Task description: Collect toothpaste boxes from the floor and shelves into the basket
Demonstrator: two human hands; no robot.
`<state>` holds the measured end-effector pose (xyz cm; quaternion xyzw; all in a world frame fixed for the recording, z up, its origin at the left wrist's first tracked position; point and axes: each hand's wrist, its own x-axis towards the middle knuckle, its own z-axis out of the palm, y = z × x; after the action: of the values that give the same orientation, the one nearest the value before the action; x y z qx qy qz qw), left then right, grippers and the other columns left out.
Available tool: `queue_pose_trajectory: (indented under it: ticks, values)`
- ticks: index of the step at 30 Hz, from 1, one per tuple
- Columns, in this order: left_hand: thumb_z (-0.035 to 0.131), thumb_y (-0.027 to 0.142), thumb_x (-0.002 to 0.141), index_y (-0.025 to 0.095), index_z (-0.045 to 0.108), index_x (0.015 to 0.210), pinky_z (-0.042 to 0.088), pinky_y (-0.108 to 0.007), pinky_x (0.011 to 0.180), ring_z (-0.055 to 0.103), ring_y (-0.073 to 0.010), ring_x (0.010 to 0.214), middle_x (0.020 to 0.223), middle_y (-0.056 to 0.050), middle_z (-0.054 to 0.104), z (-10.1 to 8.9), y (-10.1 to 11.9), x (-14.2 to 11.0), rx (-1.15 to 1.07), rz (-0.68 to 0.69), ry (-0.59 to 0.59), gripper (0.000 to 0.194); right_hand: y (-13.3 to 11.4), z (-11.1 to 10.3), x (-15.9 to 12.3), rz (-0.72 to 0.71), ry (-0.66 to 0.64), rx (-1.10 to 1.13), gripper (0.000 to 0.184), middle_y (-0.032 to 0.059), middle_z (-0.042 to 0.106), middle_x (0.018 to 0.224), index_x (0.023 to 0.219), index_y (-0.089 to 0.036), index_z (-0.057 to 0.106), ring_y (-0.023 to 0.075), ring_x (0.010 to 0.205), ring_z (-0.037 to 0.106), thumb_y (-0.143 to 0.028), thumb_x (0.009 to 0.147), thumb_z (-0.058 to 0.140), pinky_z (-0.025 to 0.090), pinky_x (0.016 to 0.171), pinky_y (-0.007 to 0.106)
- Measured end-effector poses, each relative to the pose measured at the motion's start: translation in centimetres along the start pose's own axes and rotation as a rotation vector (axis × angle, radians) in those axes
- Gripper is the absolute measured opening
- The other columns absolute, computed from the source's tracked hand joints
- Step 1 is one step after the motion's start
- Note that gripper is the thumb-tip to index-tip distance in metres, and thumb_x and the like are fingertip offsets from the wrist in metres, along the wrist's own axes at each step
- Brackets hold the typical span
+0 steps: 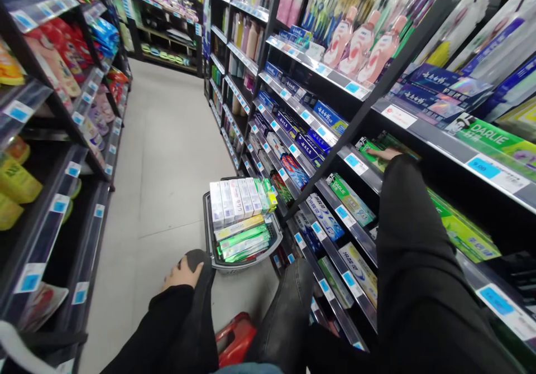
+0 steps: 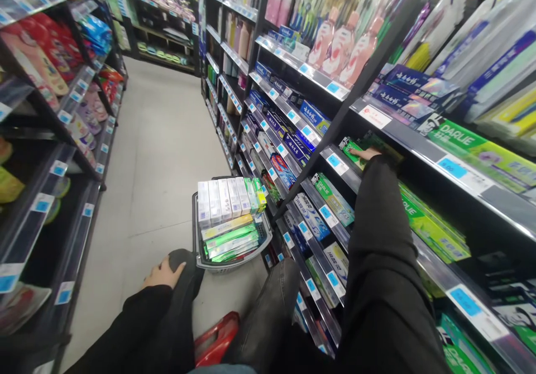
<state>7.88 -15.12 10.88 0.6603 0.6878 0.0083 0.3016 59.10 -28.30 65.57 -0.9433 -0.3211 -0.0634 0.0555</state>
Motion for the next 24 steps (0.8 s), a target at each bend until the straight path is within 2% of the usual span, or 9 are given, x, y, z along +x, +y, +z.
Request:
queue_pose_trajectory:
  ticks: [2, 4, 11, 13, 16, 18, 20, 22, 24]
  values:
    - [0.029, 0.058, 0.085, 0.012, 0.029, 0.148, 0.037, -0.050, 0.097, 0.047, -0.0445, 0.121, 0.137, -0.025, 0.044, 0.0, 0.1, -0.2, -0.001, -0.001, 0.023, 0.078, -0.4, -0.3, -0.2, 0.069, -0.091, -0.015, 0.063, 0.0180, 0.068, 0.087, 0.086, -0.005, 0.069, 0.0248, 0.084, 0.065, -0.066, 0.081, 0.056, 0.046, 0.077, 0.032]
    - [0.030, 0.058, 0.085, 0.013, 0.030, 0.148, 0.037, -0.050, 0.096, 0.048, -0.0449, 0.120, 0.137, -0.025, 0.044, 0.0, 0.1, -0.2, 0.007, -0.006, 0.036, 0.078, -0.9, -0.6, -0.6, 0.066, -0.069, -0.049, 0.063, 0.0191, 0.068, 0.090, 0.089, -0.004, 0.069, 0.0253, 0.086, 0.065, -0.065, 0.081, 0.057, 0.046, 0.077, 0.032]
    - [0.031, 0.059, 0.085, 0.013, 0.027, 0.149, 0.036, -0.047, 0.099, 0.048, -0.0435, 0.122, 0.138, -0.026, 0.043, 0.5, -0.6, 0.6, 0.018, 0.012, 0.000, 0.079, -1.6, -1.1, -4.1, -0.065, 0.237, -0.110, 0.082, 0.0241, 0.062, 0.110, 0.120, -0.005, 0.056, 0.0340, 0.101, 0.060, -0.071, 0.073, 0.060, 0.045, 0.083, 0.040]
    - [0.033, 0.058, 0.085, 0.013, 0.027, 0.149, 0.036, -0.048, 0.100, 0.048, -0.0433, 0.121, 0.138, -0.025, 0.044, 0.5, -0.8, 0.6, 0.015, 0.007, 0.001, 0.079, -1.3, -0.8, -5.3, -0.148, 0.368, -0.164, 0.086, 0.0256, 0.059, 0.112, 0.124, -0.004, 0.051, 0.0360, 0.104, 0.057, -0.071, 0.071, 0.062, 0.044, 0.086, 0.044]
    - [0.038, 0.051, 0.084, 0.009, 0.032, 0.146, 0.035, -0.051, 0.101, 0.046, -0.0436, 0.123, 0.140, -0.025, 0.043, 0.0, -0.1, 0.0, -0.002, 0.019, 0.048, 0.076, -1.1, -0.2, -7.4, -0.352, 0.545, -0.188, 0.081, 0.0254, 0.056, 0.115, 0.123, -0.005, 0.048, 0.0362, 0.109, 0.052, -0.067, 0.073, 0.063, 0.041, 0.090, 0.046]
    - [0.043, 0.042, 0.082, 0.008, 0.040, 0.141, 0.032, -0.050, 0.106, 0.042, -0.0405, 0.128, 0.143, -0.022, 0.043, -1.2, 1.8, -1.4, -0.051, 0.157, 0.122, 0.069, -1.3, 0.2, -9.3, -0.518, 0.617, -0.150, 0.078, 0.0235, 0.055, 0.116, 0.122, -0.007, 0.048, 0.0359, 0.110, 0.051, -0.064, 0.071, 0.066, 0.040, 0.092, 0.047]
    - [0.049, 0.035, 0.078, 0.011, 0.047, 0.135, 0.029, -0.046, 0.111, 0.040, -0.0334, 0.132, 0.142, -0.017, 0.046, -3.5, 4.8, -3.9, -0.159, 0.410, 0.165, 0.062, -2.0, 0.8, -11.5, -0.670, 0.643, -0.047, 0.077, 0.0203, 0.055, 0.114, 0.120, -0.010, 0.049, 0.0348, 0.108, 0.052, -0.064, 0.068, 0.068, 0.041, 0.093, 0.047]
    - [0.057, 0.037, 0.074, 0.011, 0.049, 0.131, 0.031, -0.042, 0.112, 0.045, -0.0293, 0.128, 0.135, -0.018, 0.053, -6.8, 8.9, -7.7, -0.337, 0.658, 0.084, 0.063, -3.1, 1.8, -14.0, -0.800, 0.621, 0.125, 0.077, 0.0163, 0.057, 0.111, 0.119, -0.014, 0.052, 0.0329, 0.103, 0.055, -0.068, 0.066, 0.067, 0.044, 0.091, 0.046]
    - [0.061, 0.044, 0.076, 0.014, 0.046, 0.135, 0.035, -0.042, 0.110, 0.048, -0.0277, 0.126, 0.136, -0.016, 0.053, -10.9, 13.2, -12.3, -0.542, 0.904, 0.009, 0.067, -4.5, 3.5, -16.5, -0.890, 0.546, 0.346, 0.076, 0.0130, 0.059, 0.106, 0.116, -0.016, 0.055, 0.0311, 0.098, 0.058, -0.072, 0.066, 0.065, 0.047, 0.087, 0.045]
